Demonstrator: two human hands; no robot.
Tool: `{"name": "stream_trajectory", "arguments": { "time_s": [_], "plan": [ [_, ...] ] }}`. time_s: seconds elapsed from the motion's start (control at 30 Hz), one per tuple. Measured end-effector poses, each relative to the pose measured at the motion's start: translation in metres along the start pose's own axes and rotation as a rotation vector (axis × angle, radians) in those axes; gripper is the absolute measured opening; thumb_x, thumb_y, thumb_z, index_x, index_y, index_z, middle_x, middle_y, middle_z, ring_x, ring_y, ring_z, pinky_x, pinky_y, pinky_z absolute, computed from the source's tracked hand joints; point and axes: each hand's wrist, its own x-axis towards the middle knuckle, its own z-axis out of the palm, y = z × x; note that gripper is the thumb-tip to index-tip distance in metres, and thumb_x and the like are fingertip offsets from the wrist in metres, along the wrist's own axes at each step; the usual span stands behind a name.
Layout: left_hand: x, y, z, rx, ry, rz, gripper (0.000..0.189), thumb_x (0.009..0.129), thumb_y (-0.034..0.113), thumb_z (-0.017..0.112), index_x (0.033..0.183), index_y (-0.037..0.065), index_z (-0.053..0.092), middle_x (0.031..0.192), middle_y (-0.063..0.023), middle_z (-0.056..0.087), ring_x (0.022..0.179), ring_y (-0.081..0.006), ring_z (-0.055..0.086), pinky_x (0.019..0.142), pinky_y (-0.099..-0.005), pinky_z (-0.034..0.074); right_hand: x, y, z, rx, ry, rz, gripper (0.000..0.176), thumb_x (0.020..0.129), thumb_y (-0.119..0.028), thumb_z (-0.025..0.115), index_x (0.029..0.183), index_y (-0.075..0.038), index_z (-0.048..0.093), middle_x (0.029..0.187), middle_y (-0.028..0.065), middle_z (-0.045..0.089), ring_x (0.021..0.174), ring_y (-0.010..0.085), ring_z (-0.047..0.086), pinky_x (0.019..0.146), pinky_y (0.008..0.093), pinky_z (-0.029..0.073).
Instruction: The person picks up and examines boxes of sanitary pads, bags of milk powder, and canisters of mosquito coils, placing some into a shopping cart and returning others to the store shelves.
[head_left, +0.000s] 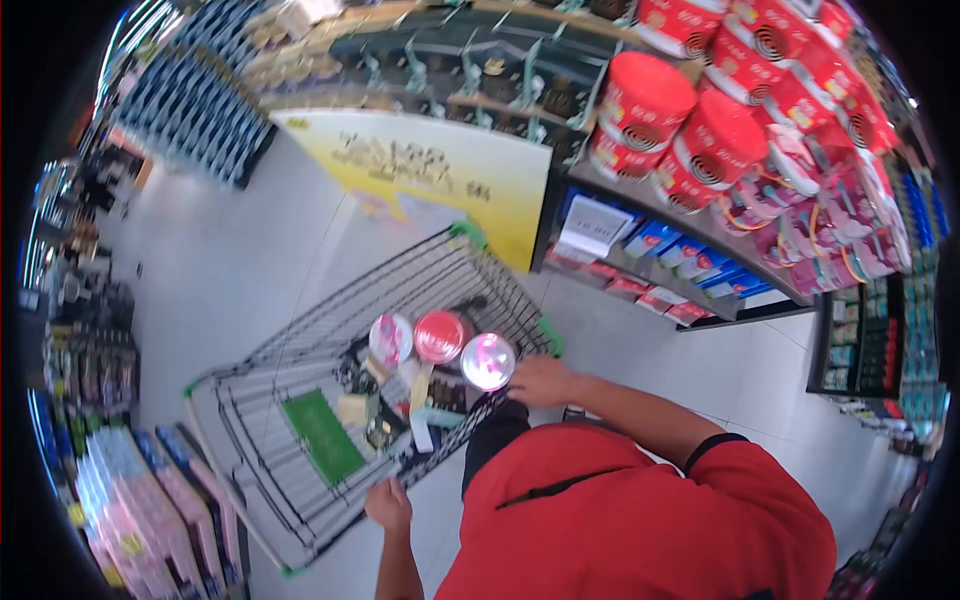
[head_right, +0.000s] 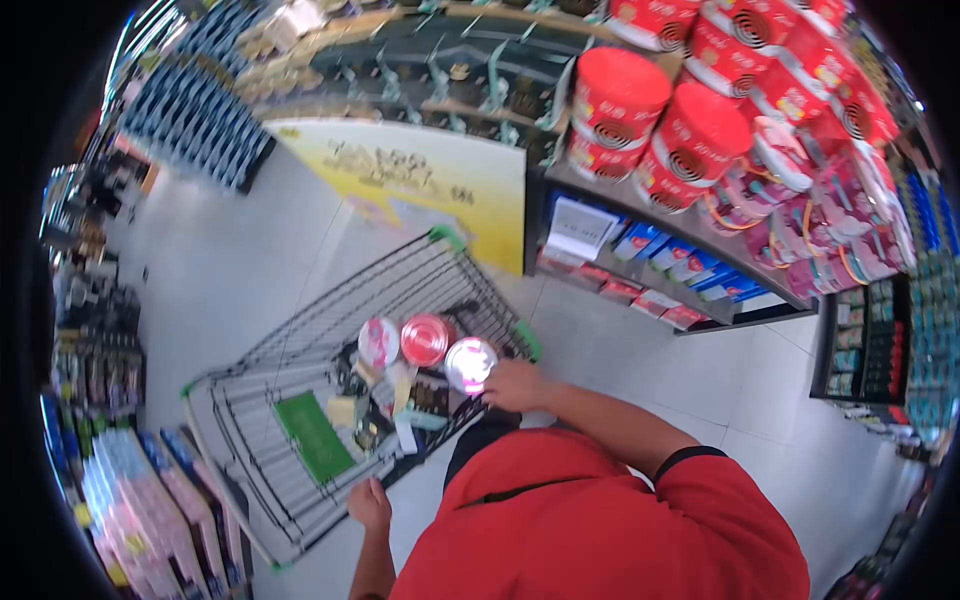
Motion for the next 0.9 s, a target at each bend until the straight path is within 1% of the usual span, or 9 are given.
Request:
{"name": "stream_trajectory", "arguments": {
  "time_s": [0.07,0.1,0.2,0.27,0.4,0.53,0.73,0.87,0.9],
  "plan": [
    [0.0,0.01,0.0,0.085,-0.016,-0.012,0.027,0.088,0.02,0.056,0.064,0.009,0.057,0.059,-0.0142,0.055,0.058,-0.0367,0.056,0.056,-0.0497,0.043,-0.025,0.01,0.004,0.009,0.074,-0.013,0.023,0.088,-0.033,0.061,0.084,-0.011,0.07,0.083,0.0098,0.066,0.084,0.0316,0.063,0.075,0.045,0.05],
    [0.0,0.016,0.0,0.083,-0.013,-0.015,0.025,0.087,0.021,0.056,0.065,0.009,0.058,0.06,-0.0136,0.056,0.058,-0.0357,0.057,0.056,-0.0489,0.043,-0.039,0.009,0.006,0.045,0.048,-0.032,0.023,0.088,-0.033,0.061,0.084,-0.011,0.07,0.083,0.0098,0.066,0.084,0.0316,0.063,0.075,0.045,0.05],
    [0.001,0.027,0.001,0.075,-0.033,0.014,0.023,0.087,0.023,0.056,0.068,0.011,0.061,0.06,-0.0123,0.058,0.059,-0.0341,0.058,0.055,-0.0473,0.043,-0.068,0.012,0.002,0.133,0.109,0.027,0.025,0.089,-0.032,0.06,0.083,-0.01,0.068,0.08,0.0101,0.064,0.081,0.0327,0.063,0.074,0.047,0.05],
    [0.002,0.034,0.002,0.058,-0.073,0.047,0.023,0.086,0.024,0.055,0.068,0.011,0.063,0.061,-0.0118,0.059,0.059,-0.0335,0.059,0.054,-0.0465,0.043,-0.09,0.011,0.003,0.124,-0.036,0.132,0.028,0.09,-0.032,0.058,0.08,-0.008,0.067,0.08,0.0108,0.064,0.082,0.0328,0.064,0.075,0.0477,0.05],
    [0.003,0.045,-0.001,0.082,-0.116,0.074,0.025,0.086,0.024,0.055,0.066,0.012,0.064,0.062,-0.0116,0.062,0.059,-0.0334,0.06,0.057,-0.0468,0.044,-0.125,0.0,0.017,0.109,-0.06,0.198,0.029,0.09,-0.031,0.058,0.077,-0.006,0.066,0.078,0.0109,0.063,0.078,0.0323,0.064,0.073,0.0479,0.051],
    [0.011,0.056,-0.003,0.132,-0.127,0.081,0.026,0.085,0.024,0.055,0.064,0.012,0.064,0.065,-0.0109,0.064,0.063,-0.0328,0.061,0.061,-0.0473,0.044,-0.157,-0.011,0.03,0.092,0.096,0.167,0.031,0.09,-0.03,0.058,0.072,-0.006,0.065,0.075,0.0104,0.062,0.071,0.0315,0.064,0.065,0.0459,0.052],
    [0.043,0.056,-0.005,0.15,-0.193,0.145,0.023,0.084,0.024,0.055,0.074,0.015,0.073,0.068,-0.0101,0.067,0.068,-0.0302,0.064,0.07,-0.0445,0.047,-0.17,-0.027,0.03,0.117,0.21,0.221,0.032,0.09,-0.028,0.058,0.068,-0.006,0.064,0.071,0.0097,0.061,0.066,0.0315,0.063,0.061,0.0454,0.052],
    [0.074,0.051,-0.006,0.157,-0.209,0.193,0.024,0.084,0.025,0.054,0.075,0.016,0.074,0.068,-0.0092,0.068,0.07,-0.0295,0.065,0.072,-0.0439,0.047,-0.161,-0.034,0.028,0.129,0.239,0.259,0.031,0.089,-0.026,0.058,0.067,-0.006,0.064,0.072,0.0105,0.061,0.067,0.0316,0.063,0.062,0.0454,0.052],
    [0.082,0.05,-0.007,0.172,-0.259,0.176,0.023,0.085,0.025,0.054,0.077,0.017,0.075,0.071,-0.0083,0.069,0.074,-0.0284,0.065,0.075,-0.0443,0.047,-0.159,-0.036,0.029,0.128,0.241,0.268,0.031,0.089,-0.026,0.058,0.067,-0.006,0.064,0.072,0.0105,0.061,0.067,0.0316,0.063,0.062,0.0454,0.052]
  ]
}}
